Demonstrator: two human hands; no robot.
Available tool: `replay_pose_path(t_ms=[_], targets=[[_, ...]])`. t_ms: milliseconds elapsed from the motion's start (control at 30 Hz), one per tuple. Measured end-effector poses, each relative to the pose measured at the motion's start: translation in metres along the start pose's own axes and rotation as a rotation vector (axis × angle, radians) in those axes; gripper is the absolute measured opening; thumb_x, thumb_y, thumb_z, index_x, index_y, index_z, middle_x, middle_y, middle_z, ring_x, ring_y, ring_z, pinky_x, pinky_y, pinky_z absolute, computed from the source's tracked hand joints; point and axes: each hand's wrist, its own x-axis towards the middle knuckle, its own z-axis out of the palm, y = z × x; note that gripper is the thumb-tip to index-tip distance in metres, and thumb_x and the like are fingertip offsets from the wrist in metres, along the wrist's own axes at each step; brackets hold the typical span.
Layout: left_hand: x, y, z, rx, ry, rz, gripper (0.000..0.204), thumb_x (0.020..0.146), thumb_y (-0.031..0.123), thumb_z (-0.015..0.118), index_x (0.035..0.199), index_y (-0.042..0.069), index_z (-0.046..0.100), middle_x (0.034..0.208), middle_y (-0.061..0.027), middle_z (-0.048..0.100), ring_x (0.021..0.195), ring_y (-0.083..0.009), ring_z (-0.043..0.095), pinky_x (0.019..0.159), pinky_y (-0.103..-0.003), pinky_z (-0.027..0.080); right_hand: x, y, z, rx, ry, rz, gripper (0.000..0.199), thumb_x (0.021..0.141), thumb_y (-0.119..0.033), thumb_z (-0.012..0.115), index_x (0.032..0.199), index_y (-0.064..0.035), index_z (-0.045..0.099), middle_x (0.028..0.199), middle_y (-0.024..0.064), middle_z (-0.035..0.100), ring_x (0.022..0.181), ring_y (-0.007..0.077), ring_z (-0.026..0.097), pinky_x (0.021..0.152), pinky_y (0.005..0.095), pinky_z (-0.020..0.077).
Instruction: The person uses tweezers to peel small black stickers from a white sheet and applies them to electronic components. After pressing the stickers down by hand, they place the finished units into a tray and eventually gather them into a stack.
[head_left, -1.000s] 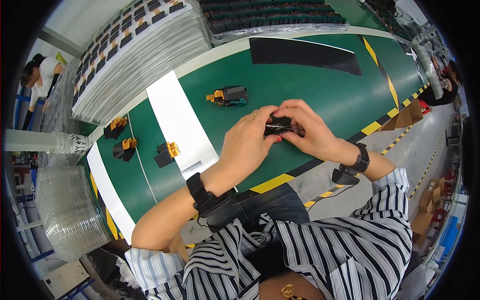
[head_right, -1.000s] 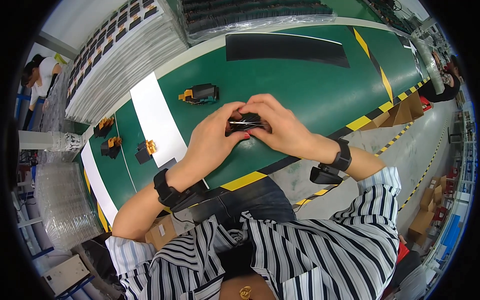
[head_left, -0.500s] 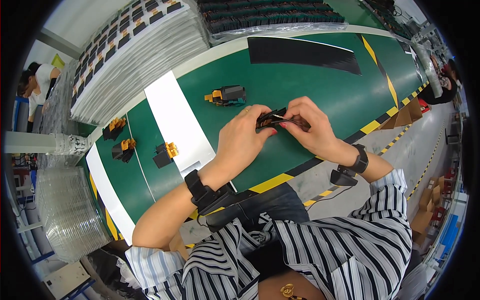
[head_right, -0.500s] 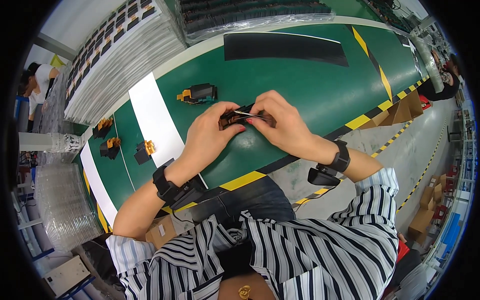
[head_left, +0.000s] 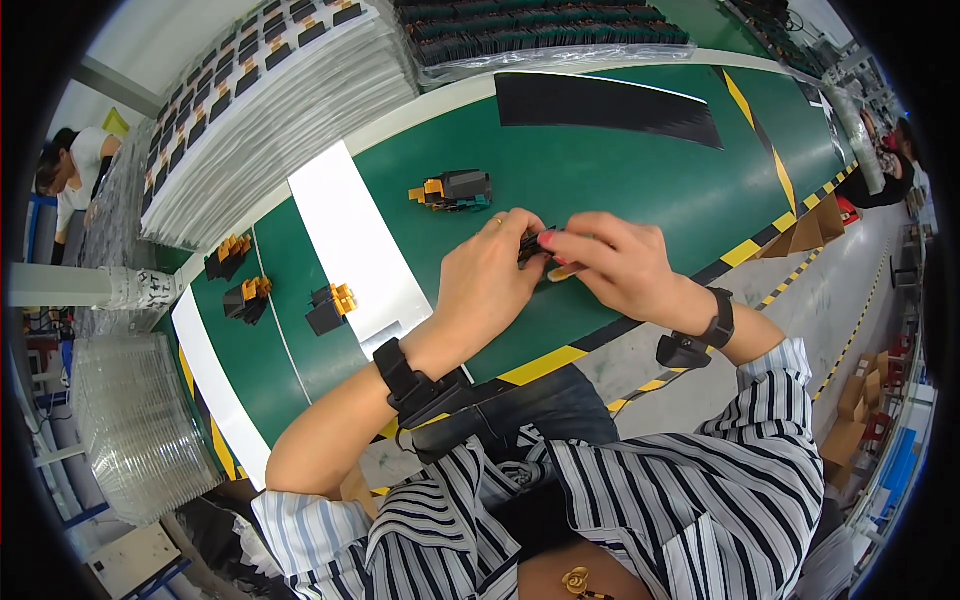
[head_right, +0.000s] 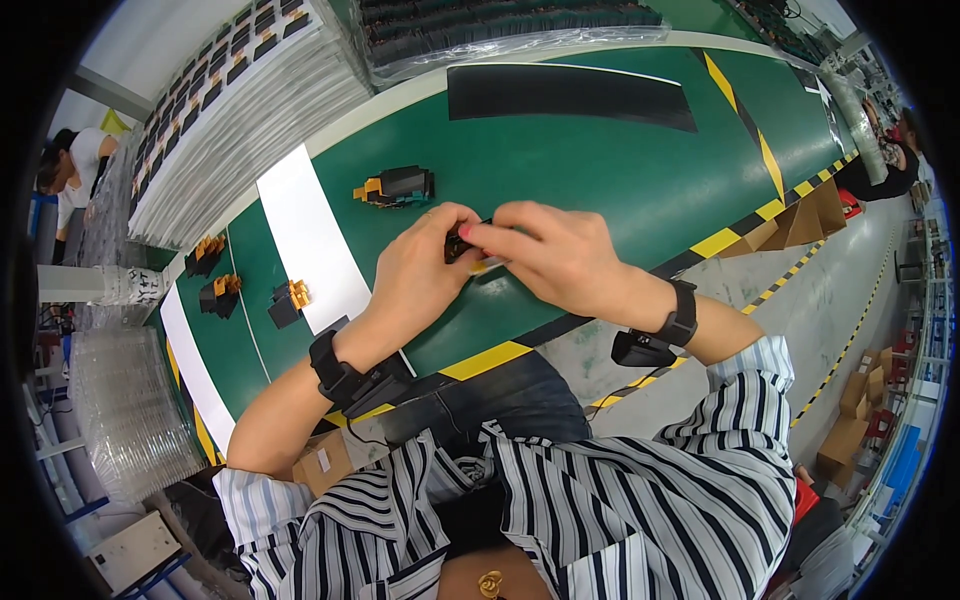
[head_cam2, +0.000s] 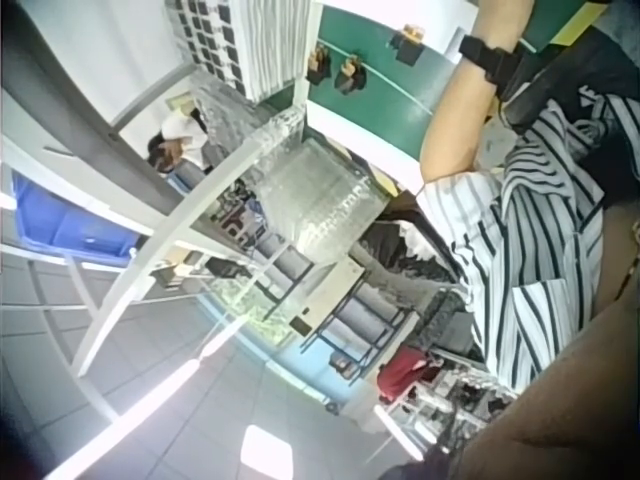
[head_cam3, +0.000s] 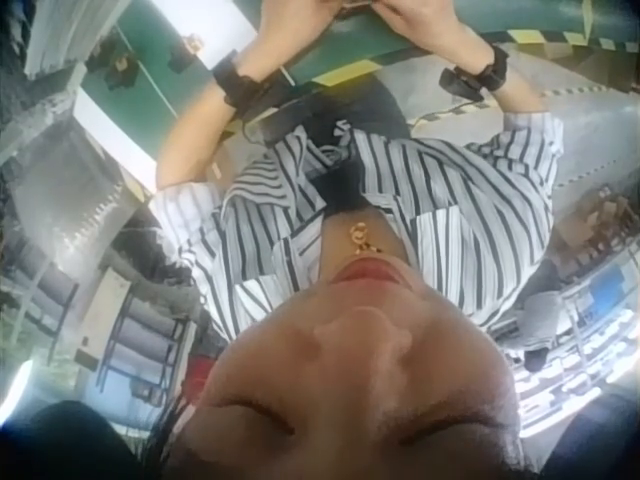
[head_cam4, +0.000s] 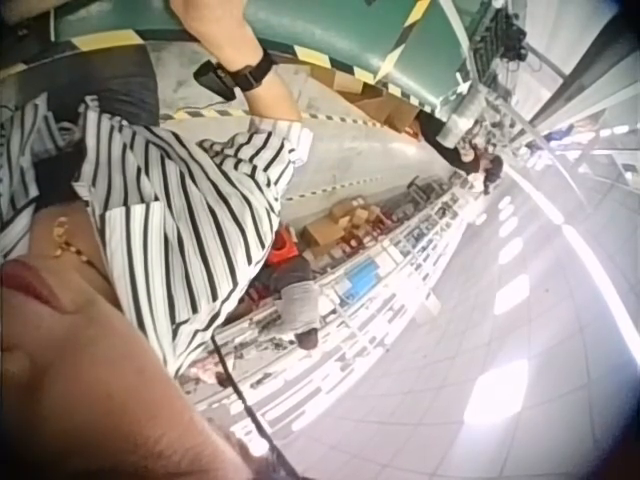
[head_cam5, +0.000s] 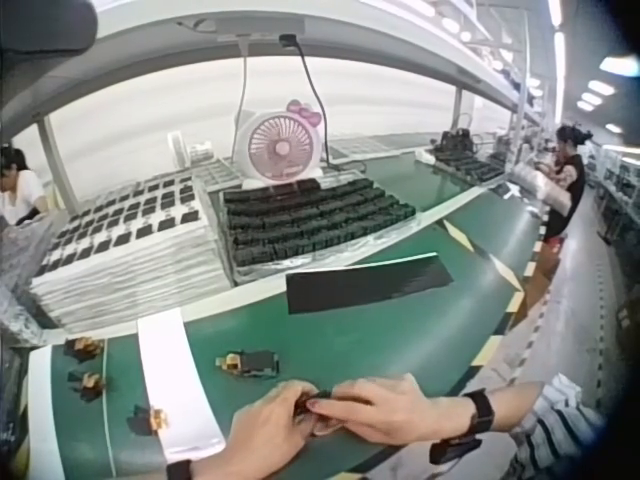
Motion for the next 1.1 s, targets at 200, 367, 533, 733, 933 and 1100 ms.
replay_pose_path(t_ms=[200,367,533,733,933,1100], targets=[[-0.001,-0.001,-0.003,0.019,-0.038,-0.052,0.022,0.075,0.011,0.064,0.094,0.005,0.054,0.085,-0.0094,0.060,0.071,-0.0241,0.060,0.063,-0.032,0.047,-0.013,0.005,-0.001,-0.032,-0.028,0.053,0.034,0.062,0.003,0.068,0.093,-0.0056,0.057,0.087,0.0073,0.058,0.060,0.0200,0.058,0.049,0.0276,0.0466],[-0.002,-0.003,-0.006,-0.044,-0.063,-0.048,0.024,0.076,0.010,0.064,0.098,0.004,0.056,0.085,-0.0095,0.060,0.069,-0.0226,0.058,0.063,-0.031,0.046,-0.019,0.001,0.002,-0.055,-0.051,0.197,0.031,0.065,0.004,0.067,0.092,-0.0027,0.055,0.092,0.0105,0.057,0.067,0.0219,0.060,0.052,0.0287,0.0487],[-0.006,-0.003,-0.006,-0.090,-0.036,-0.015,0.024,0.076,0.009,0.063,0.099,0.004,0.056,0.086,-0.0103,0.059,0.068,-0.0226,0.058,0.063,-0.031,0.046,-0.017,0.001,0.010,0.087,-0.037,0.239,0.027,0.071,0.006,0.065,0.094,-0.0009,0.053,0.098,0.0130,0.056,0.069,0.0234,0.060,0.054,0.0294,0.0498],[-0.008,-0.003,-0.011,-0.054,-0.047,-0.035,0.030,0.076,0.006,0.064,0.104,0.005,0.054,0.089,-0.0101,0.059,0.070,-0.0229,0.057,0.065,-0.030,0.046,-0.007,-0.006,0.014,0.220,-0.050,0.293,0.023,0.075,0.006,0.062,0.095,-0.0007,0.053,0.101,0.0119,0.056,0.067,0.0174,0.059,0.056,0.0267,0.0496],[0.000,0.002,-0.038,-0.160,0.049,0.005,0.028,0.073,0.003,0.063,0.099,0.003,0.052,0.090,-0.0120,0.059,0.086,-0.0301,0.056,0.071,-0.036,0.046,0.030,-0.009,0.006,0.504,-0.140,0.575,0.019,0.079,0.001,0.061,0.096,0.0010,0.053,0.092,0.0043,0.058,0.071,0.0062,0.053,0.061,0.0207,0.0451],[0.021,-0.016,-0.063,0.013,0.165,0.160,0.031,0.073,0.003,0.064,0.102,0.002,0.051,0.095,-0.0130,0.059,0.092,-0.0307,0.054,0.075,-0.036,0.046,0.075,0.015,0.028,0.572,-0.113,0.502,0.019,0.081,-0.006,0.061,0.099,0.0012,0.055,0.082,-0.0004,0.057,0.073,0.0031,0.050,0.063,0.0196,0.0427]])
